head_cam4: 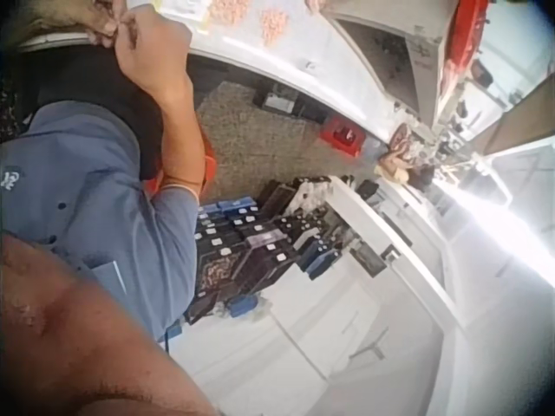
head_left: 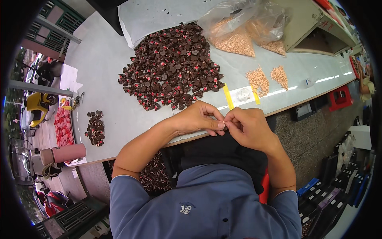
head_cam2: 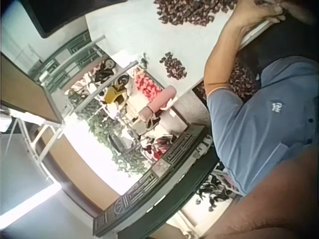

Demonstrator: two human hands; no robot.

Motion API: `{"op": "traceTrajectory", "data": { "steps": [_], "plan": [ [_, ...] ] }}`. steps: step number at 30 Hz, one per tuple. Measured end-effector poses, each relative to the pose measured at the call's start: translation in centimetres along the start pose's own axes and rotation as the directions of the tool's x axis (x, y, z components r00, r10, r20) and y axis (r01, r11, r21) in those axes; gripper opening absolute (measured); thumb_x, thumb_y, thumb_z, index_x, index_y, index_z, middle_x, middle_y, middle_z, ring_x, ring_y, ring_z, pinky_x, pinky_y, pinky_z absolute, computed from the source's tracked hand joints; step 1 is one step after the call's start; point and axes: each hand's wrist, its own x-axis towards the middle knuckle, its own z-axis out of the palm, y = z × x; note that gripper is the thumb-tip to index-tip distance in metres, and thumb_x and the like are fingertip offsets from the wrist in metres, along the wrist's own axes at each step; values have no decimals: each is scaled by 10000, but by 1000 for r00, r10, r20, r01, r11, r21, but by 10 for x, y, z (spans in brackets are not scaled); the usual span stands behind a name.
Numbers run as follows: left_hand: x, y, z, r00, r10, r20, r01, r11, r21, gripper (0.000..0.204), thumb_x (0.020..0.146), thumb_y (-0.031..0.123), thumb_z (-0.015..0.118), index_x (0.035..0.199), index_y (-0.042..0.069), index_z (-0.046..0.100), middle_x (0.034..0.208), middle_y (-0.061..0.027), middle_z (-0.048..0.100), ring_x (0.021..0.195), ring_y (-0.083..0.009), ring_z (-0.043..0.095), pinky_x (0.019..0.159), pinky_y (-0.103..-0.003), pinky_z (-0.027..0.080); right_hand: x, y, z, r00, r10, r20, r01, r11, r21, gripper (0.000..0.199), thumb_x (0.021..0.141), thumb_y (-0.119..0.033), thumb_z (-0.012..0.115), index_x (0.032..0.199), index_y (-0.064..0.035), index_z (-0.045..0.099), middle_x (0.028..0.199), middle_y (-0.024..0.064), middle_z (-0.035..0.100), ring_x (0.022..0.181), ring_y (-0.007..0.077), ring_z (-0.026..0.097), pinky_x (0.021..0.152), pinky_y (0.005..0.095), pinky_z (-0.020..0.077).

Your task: Sorting small plastic components into groups based on color or type on a workbench in a factory.

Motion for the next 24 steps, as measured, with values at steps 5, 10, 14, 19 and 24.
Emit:
{"op": "traceTrajectory", "data": {
  "steps": [5,10,14,19,24],
  "plan": [
    [0,0,0,1000,-1,10,1,1000,8,218,875,176,744,973,-8,681,899,-100,712,861,-176,712,685,-250,571,-1,3,-2,999,4,44,-4,1000,21,79,814,-7,690,843,-31,620,537,31,552,444,125,541,432,264,395],
    [1,2,2,1000,3,10,-4,1000,27,226,882,192,738,966,-11,682,897,-107,713,857,-176,712,672,-250,569,-2,6,-3,999,-19,43,19,1000,13,89,813,-8,695,848,-31,617,538,33,555,445,132,548,433,265,402],
    [2,-2,-1,1000,17,1,-17,1000,-3,245,884,189,735,1004,-19,686,931,-118,716,857,-173,712,671,-249,569,2,6,-13,997,-72,11,73,993,-95,109,804,-6,699,859,-39,611,567,38,570,461,156,559,442,279,412],
    [1,-3,-4,999,51,16,-51,998,31,271,898,173,716,1063,-39,679,973,-112,705,878,-168,702,701,-254,570,14,11,-42,993,-113,14,111,926,-360,124,783,-4,694,857,-54,608,601,64,591,490,229,582,467,333,438],
    [1,-5,-5,995,98,27,-99,995,5,256,913,120,685,1104,-48,665,1038,-119,692,894,-167,697,721,-254,567,24,23,-52,995,-77,62,99,771,-629,107,808,-60,685,853,-70,588,621,97,604,534,283,603,489,390,451]
  ]
}}
